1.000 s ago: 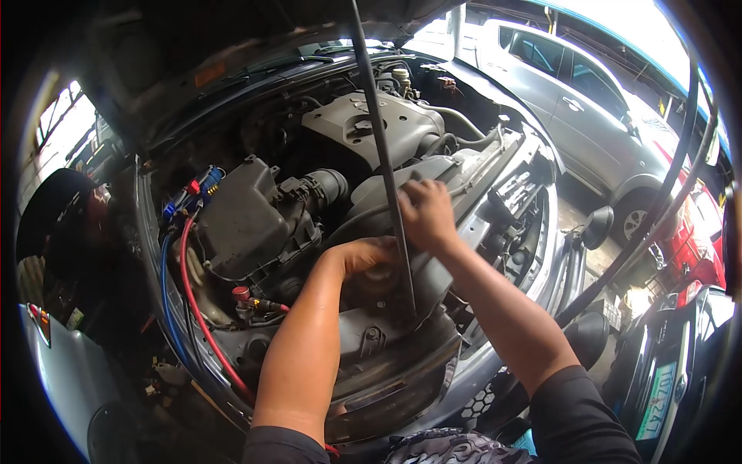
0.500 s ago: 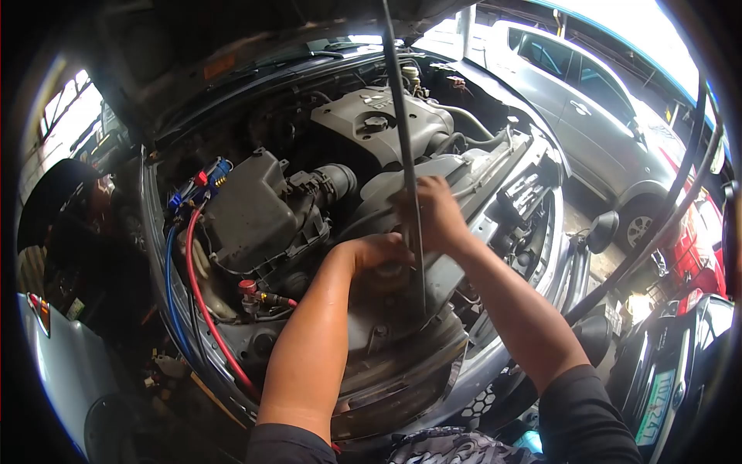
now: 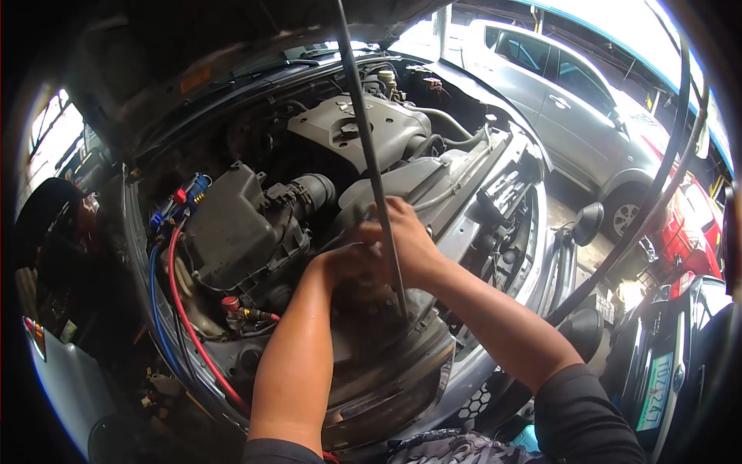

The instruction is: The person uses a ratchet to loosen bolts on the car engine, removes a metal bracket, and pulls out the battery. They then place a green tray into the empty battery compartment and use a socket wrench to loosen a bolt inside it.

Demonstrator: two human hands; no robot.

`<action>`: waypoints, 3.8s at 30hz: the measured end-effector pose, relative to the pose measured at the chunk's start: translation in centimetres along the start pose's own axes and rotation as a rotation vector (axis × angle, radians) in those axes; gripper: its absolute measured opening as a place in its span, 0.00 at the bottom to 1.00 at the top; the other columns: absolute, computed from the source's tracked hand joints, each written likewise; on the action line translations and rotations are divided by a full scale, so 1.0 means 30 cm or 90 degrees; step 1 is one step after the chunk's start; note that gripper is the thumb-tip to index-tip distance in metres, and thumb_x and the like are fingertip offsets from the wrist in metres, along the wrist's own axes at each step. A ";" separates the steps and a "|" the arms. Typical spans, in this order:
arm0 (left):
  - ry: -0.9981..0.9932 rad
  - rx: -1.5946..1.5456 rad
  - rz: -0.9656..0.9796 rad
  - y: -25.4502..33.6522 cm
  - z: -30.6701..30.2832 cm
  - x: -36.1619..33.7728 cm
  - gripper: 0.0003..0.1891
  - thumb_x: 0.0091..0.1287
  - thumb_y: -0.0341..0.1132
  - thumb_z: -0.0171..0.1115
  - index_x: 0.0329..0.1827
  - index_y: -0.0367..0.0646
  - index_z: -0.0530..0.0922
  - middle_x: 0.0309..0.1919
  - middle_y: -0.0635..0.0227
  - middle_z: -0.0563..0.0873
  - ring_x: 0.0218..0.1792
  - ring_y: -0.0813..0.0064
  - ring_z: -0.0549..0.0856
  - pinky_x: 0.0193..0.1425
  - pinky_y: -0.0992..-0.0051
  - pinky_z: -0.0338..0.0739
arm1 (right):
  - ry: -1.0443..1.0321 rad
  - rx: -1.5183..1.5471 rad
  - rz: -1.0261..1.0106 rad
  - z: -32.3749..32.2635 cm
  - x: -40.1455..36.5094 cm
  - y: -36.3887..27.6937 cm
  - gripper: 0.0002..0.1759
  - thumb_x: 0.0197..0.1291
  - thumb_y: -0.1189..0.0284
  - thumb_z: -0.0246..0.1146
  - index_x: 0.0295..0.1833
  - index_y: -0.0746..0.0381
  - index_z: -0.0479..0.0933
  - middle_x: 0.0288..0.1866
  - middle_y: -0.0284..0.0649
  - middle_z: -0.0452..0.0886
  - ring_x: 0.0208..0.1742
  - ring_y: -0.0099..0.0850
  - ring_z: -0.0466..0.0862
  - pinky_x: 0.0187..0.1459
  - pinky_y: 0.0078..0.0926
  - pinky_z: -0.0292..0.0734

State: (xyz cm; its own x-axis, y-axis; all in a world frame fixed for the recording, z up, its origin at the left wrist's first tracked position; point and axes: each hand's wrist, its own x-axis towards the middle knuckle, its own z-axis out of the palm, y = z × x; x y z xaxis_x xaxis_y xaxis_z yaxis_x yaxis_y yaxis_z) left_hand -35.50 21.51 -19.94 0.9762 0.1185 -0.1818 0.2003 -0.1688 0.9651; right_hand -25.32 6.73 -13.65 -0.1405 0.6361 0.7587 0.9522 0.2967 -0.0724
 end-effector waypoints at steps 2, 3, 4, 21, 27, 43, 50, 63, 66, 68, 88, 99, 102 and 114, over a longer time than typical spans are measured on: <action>-0.013 -0.055 -0.055 -0.011 -0.013 -0.021 0.20 0.63 0.40 0.69 0.57 0.46 0.81 0.50 0.73 0.85 0.56 0.79 0.80 0.63 0.73 0.72 | -0.114 0.023 0.036 -0.003 0.007 0.037 0.16 0.50 0.68 0.70 0.47 0.54 0.86 0.48 0.47 0.81 0.57 0.53 0.79 0.57 0.46 0.74; 0.000 0.001 -0.101 0.071 0.029 -0.042 0.23 0.64 0.40 0.70 0.61 0.45 0.79 0.51 0.71 0.86 0.54 0.79 0.81 0.61 0.74 0.74 | -0.066 0.080 0.164 0.008 0.009 0.092 0.17 0.53 0.70 0.68 0.51 0.54 0.86 0.48 0.48 0.80 0.57 0.53 0.79 0.57 0.46 0.75; 0.014 0.058 -0.142 0.119 0.049 -0.045 0.27 0.65 0.41 0.72 0.66 0.44 0.77 0.52 0.69 0.86 0.53 0.78 0.83 0.58 0.75 0.77 | -0.016 0.134 0.288 0.018 0.009 0.147 0.18 0.57 0.71 0.66 0.55 0.53 0.85 0.48 0.49 0.79 0.56 0.54 0.80 0.56 0.46 0.75; 0.136 0.011 -0.257 0.230 0.108 -0.108 0.45 0.60 0.68 0.67 0.62 0.29 0.79 0.53 0.57 0.85 0.50 0.68 0.83 0.57 0.68 0.76 | 0.310 0.336 0.362 -0.338 -0.039 0.009 0.41 0.63 0.83 0.65 0.79 0.48 0.61 0.47 0.38 0.77 0.41 0.24 0.78 0.41 0.24 0.79; 0.150 0.041 -0.312 0.074 0.012 0.015 0.34 0.68 0.59 0.65 0.59 0.33 0.79 0.47 0.59 0.85 0.46 0.68 0.83 0.52 0.68 0.77 | 0.414 0.153 0.190 -0.829 -0.255 -0.251 0.60 0.62 0.69 0.71 0.84 0.59 0.31 0.43 0.40 0.78 0.41 0.24 0.78 0.43 0.22 0.77; -0.477 0.914 -0.009 -0.044 -0.175 0.326 0.09 0.55 0.30 0.59 0.36 0.37 0.84 0.36 0.44 0.86 0.39 0.44 0.86 0.42 0.56 0.79 | 0.259 -0.138 1.151 -0.978 -1.637 -0.870 0.32 0.63 0.81 0.57 0.74 0.63 0.65 0.50 0.53 0.81 0.48 0.40 0.83 0.51 0.35 0.77; -0.604 0.949 0.062 -0.095 -0.240 0.349 0.07 0.56 0.31 0.60 0.32 0.38 0.83 0.33 0.44 0.85 0.35 0.43 0.85 0.38 0.56 0.78 | 0.067 -0.124 1.426 -0.589 -2.048 -1.204 0.35 0.62 0.80 0.63 0.74 0.55 0.64 0.59 0.64 0.80 0.61 0.61 0.79 0.63 0.50 0.74; -0.455 0.786 -0.143 -0.068 -0.203 0.301 0.24 0.49 0.25 0.56 0.52 0.33 0.84 0.46 0.48 0.89 0.47 0.57 0.88 0.52 0.64 0.80 | 0.078 -0.169 1.592 -0.492 -2.252 -1.343 0.35 0.63 0.78 0.63 0.75 0.52 0.63 0.61 0.64 0.79 0.63 0.58 0.80 0.64 0.47 0.74; -0.481 0.918 -0.135 -0.081 -0.198 0.309 0.24 0.48 0.25 0.55 0.51 0.33 0.84 0.47 0.46 0.88 0.48 0.55 0.88 0.52 0.62 0.80 | 0.049 -0.164 1.606 -0.485 -2.277 -1.363 0.35 0.63 0.78 0.63 0.75 0.53 0.63 0.61 0.63 0.79 0.63 0.58 0.80 0.64 0.47 0.74; -0.429 0.842 -0.125 -0.087 -0.204 0.290 0.21 0.49 0.26 0.56 0.48 0.33 0.84 0.44 0.45 0.88 0.47 0.51 0.87 0.51 0.60 0.80 | 0.039 -0.171 1.599 -0.472 -2.298 -1.380 0.37 0.63 0.78 0.64 0.76 0.51 0.62 0.60 0.63 0.80 0.62 0.59 0.81 0.63 0.48 0.74; -0.458 0.868 -0.122 -0.118 -0.213 0.311 0.15 0.51 0.31 0.59 0.40 0.34 0.83 0.42 0.44 0.86 0.46 0.47 0.86 0.45 0.57 0.79 | 0.060 -0.158 1.535 -0.446 -2.329 -1.278 0.37 0.63 0.79 0.65 0.76 0.51 0.61 0.59 0.65 0.80 0.61 0.60 0.80 0.63 0.49 0.75; -0.406 0.743 -0.132 -0.079 -0.196 0.286 0.14 0.49 0.25 0.55 0.40 0.33 0.81 0.38 0.47 0.87 0.40 0.58 0.86 0.43 0.61 0.77 | 0.047 -0.153 1.522 -0.444 -2.340 -1.272 0.37 0.62 0.78 0.65 0.76 0.51 0.61 0.59 0.64 0.80 0.61 0.59 0.80 0.63 0.48 0.74; -0.378 0.752 -0.163 -0.075 -0.190 0.284 0.14 0.49 0.26 0.56 0.39 0.33 0.81 0.38 0.45 0.87 0.40 0.54 0.86 0.43 0.60 0.77 | 0.050 -0.147 1.520 -0.435 -2.362 -1.279 0.38 0.62 0.78 0.66 0.76 0.50 0.62 0.59 0.63 0.80 0.62 0.59 0.80 0.63 0.48 0.74; -0.439 0.868 -0.053 -0.045 -0.161 0.302 0.13 0.53 0.32 0.59 0.40 0.35 0.79 0.39 0.42 0.85 0.45 0.39 0.84 0.47 0.52 0.78 | 0.086 -0.131 1.482 -0.434 -2.402 -1.320 0.37 0.62 0.79 0.63 0.76 0.57 0.61 0.64 0.62 0.77 0.65 0.57 0.79 0.65 0.46 0.72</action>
State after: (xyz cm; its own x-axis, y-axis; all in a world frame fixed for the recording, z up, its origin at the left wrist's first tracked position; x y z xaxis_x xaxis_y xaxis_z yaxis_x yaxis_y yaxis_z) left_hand -27.31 27.55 -21.97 0.7291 -0.2251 -0.6463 -0.1983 -0.9733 0.1153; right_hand -49.38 -60.14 -57.03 0.8193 -0.3605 -0.4459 -0.5650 -0.6401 -0.5206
